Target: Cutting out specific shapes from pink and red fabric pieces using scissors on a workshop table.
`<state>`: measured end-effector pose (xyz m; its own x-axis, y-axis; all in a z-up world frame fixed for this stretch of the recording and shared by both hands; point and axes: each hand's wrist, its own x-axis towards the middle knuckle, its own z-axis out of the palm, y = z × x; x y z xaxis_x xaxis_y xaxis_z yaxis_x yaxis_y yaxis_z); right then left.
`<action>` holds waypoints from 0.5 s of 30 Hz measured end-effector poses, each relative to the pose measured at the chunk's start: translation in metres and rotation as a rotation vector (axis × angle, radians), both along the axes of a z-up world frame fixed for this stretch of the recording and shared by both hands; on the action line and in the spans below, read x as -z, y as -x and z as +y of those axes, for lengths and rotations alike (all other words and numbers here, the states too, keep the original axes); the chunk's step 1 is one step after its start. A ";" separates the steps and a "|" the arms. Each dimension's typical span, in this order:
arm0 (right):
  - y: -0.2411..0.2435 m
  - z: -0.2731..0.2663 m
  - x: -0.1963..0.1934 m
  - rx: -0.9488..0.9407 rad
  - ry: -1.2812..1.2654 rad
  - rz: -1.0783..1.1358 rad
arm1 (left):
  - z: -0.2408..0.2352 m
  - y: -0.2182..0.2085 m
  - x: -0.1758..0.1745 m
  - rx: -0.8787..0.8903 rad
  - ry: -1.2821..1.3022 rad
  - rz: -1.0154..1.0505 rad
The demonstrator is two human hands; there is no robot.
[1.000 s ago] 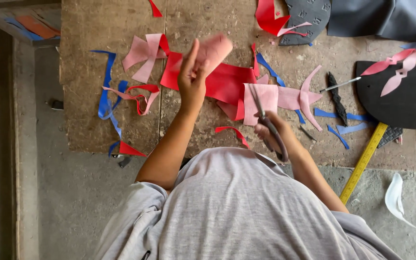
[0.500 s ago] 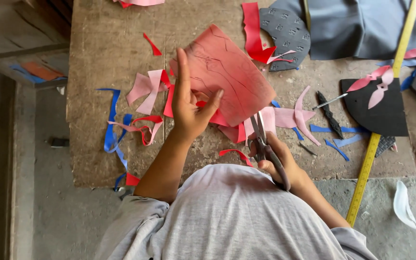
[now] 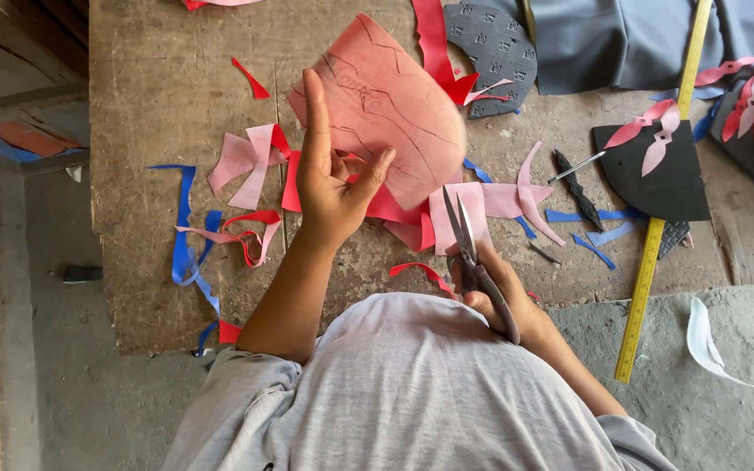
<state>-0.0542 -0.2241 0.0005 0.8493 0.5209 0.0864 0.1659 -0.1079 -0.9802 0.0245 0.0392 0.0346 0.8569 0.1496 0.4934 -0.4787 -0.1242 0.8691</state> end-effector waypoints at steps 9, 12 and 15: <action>-0.001 0.007 -0.008 -0.031 0.017 -0.044 | 0.002 0.007 0.002 0.065 0.086 -0.016; 0.000 0.009 -0.011 -0.061 0.041 0.014 | 0.006 0.008 -0.003 0.051 0.099 -0.027; -0.002 0.009 -0.009 -0.053 0.050 0.030 | 0.006 0.007 -0.003 0.054 0.096 -0.020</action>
<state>-0.0523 -0.2154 0.0093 0.8220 0.5685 0.0340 0.1434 -0.1488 -0.9784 0.0172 0.0448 0.0376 0.8550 0.1512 0.4962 -0.4999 -0.0147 0.8659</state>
